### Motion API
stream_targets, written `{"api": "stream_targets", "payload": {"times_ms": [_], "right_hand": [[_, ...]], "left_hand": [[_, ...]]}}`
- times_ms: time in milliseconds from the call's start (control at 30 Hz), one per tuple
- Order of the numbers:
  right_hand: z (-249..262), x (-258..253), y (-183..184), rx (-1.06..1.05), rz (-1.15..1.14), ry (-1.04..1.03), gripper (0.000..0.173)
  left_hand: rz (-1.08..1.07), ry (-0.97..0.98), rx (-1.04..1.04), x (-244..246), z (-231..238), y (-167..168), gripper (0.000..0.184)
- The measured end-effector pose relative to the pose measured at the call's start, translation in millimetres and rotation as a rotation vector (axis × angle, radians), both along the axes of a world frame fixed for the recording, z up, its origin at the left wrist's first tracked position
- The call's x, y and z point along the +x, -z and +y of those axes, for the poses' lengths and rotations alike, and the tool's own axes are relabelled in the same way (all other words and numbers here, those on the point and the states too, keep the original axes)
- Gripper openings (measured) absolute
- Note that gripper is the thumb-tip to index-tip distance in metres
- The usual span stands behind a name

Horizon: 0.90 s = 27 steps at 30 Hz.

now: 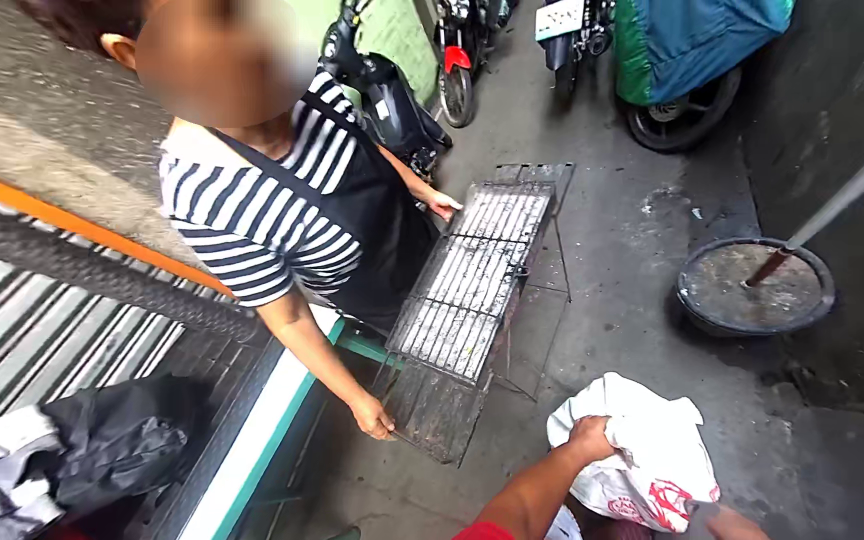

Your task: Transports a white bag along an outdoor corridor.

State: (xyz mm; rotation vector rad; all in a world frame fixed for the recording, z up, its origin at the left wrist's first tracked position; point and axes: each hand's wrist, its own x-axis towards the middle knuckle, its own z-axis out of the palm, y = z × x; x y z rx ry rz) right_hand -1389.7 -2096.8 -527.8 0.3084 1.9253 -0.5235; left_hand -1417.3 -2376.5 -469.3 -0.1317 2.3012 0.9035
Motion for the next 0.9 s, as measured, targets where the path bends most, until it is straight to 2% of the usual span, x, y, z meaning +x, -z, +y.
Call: {"api": "stream_targets", "payload": {"times_ms": [67, 133, 267, 367, 500, 567, 700, 800, 900], "right_hand": [[-8, 6, -2, -0.061, 0.275, 0.109, 0.081], [-21, 8, -27, -0.124, 0.492, 0.162, 0.105], [-57, 14, -42, -0.273, 0.677, 0.040, 0.114], [-94, 17, -36, -0.292, 0.630, 0.034, 0.121], [-137, -7, -36, -0.079, 0.483, 0.139, 0.115], [-148, -26, -35, -0.018, 0.424, 0.186, 0.108], [-142, -58, -32, -0.080, 0.310, 0.292, 0.093], [-134, -84, -39, -0.069, 0.202, 0.290, 0.075], [-128, -102, -41, -0.117, 0.207, 0.270, 0.060]], "left_hand": [[-0.024, -0.010, -0.022, 0, 1, 1, 0.062], [-0.051, -0.009, -0.043, -2, 6, -4, 0.062], [-0.093, -0.004, -0.092, -14, 13, -9, 0.061], [-0.161, 0.028, -0.137, -26, 15, -8, 0.062], [-0.236, 0.083, -0.184, -45, 10, 3, 0.061], [-0.260, 0.044, -0.169, -53, 9, 6, 0.061], [-0.310, -0.064, -0.148, -65, 12, 5, 0.058], [-0.309, -0.118, -0.119, -81, 15, 2, 0.054], [-0.266, -0.146, -0.068, -94, 12, -4, 0.053]]}}
